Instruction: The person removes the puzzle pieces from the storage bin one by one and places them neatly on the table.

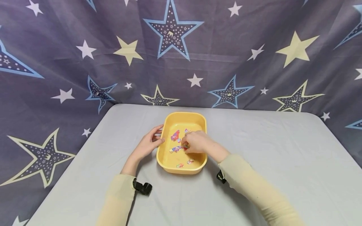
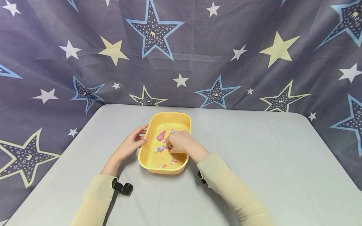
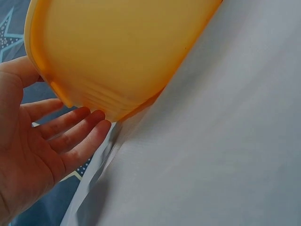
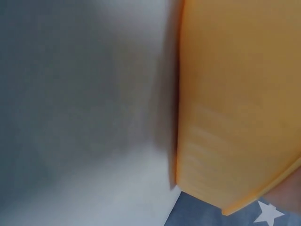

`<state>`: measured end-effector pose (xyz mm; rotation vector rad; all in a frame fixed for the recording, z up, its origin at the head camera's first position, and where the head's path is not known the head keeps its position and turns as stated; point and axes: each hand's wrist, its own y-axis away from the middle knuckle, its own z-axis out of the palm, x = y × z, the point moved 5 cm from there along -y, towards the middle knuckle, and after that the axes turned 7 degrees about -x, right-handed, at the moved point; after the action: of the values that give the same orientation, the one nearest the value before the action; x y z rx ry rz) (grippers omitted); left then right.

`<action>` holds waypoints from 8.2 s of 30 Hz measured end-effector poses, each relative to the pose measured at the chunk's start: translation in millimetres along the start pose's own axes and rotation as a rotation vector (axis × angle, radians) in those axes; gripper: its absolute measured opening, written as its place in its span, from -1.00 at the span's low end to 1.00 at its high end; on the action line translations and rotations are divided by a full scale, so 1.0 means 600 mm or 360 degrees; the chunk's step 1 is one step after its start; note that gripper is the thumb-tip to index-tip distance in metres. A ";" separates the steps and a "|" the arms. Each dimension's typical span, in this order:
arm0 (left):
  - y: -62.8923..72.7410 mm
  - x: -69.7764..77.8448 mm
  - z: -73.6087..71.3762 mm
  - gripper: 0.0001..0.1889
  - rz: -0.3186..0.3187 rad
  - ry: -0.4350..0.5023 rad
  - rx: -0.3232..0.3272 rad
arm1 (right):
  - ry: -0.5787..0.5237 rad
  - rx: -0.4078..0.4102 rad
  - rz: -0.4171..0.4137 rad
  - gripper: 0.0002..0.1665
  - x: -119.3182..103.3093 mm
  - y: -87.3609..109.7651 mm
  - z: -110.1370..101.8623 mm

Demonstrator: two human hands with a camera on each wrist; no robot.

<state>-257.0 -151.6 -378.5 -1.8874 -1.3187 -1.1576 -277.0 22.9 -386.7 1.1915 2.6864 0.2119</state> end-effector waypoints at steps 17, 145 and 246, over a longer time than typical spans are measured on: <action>0.000 -0.008 0.003 -0.36 -0.0008 0.0055 -0.0009 | -0.0026 0.0061 0.0042 -0.80 0.001 0.001 0.004; -0.015 -0.022 0.011 -0.30 0.0017 0.0197 -0.0116 | -0.0726 0.0758 0.0516 -0.73 0.289 0.114 0.013; -0.074 -0.070 0.006 -0.22 0.0018 0.0294 -0.0170 | -0.0615 0.0642 0.0017 -0.73 0.064 0.054 -0.064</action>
<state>-303.7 -151.7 -418.6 -1.8088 -1.1649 -1.3853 -287.8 71.0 -347.4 1.1957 2.4383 -0.5295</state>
